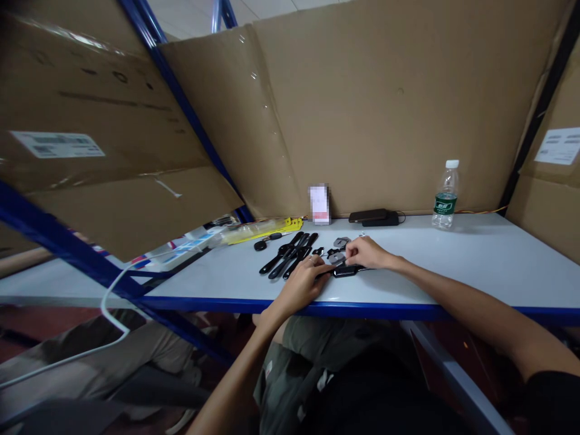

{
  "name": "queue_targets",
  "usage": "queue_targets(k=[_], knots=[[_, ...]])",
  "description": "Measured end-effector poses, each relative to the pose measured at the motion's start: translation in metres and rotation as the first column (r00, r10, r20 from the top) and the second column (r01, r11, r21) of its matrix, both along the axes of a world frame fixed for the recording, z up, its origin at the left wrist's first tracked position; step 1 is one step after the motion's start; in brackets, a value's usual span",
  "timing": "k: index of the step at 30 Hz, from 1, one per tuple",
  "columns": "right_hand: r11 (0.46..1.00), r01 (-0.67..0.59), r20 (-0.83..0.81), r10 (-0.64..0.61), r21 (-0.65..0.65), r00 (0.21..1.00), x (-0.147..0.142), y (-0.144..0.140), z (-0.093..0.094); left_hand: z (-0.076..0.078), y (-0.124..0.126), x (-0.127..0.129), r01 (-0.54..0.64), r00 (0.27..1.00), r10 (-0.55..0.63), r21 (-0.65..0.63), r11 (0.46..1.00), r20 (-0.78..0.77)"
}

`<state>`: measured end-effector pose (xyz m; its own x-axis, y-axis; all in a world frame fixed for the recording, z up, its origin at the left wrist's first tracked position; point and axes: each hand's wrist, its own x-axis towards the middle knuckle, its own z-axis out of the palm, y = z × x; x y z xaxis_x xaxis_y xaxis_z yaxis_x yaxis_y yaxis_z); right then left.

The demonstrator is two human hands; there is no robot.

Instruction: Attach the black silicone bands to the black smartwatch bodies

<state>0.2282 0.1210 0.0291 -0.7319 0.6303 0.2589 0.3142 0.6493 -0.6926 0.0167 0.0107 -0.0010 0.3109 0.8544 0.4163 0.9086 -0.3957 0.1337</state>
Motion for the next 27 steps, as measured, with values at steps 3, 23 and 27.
queue_targets(k=[3, 23, 27], knots=[[0.999, -0.014, 0.062, 0.011, 0.044, 0.998, -0.001, -0.003, -0.004, -0.001, 0.000, 0.000, 0.001, 1.000, 0.000, 0.009, 1.000, -0.004], [0.940, 0.271, -0.035, -0.270, 0.207, 0.962, 0.002, 0.010, -0.002, 0.000, -0.001, 0.001, -0.009, 1.000, 0.009, 0.005, 1.000, -0.010], [0.838, 0.320, 0.083, -0.393, 0.441, 0.916, 0.018, 0.022, -0.004, 0.000, -0.001, 0.002, -0.009, 1.000, 0.009, 0.006, 1.000, -0.008]])
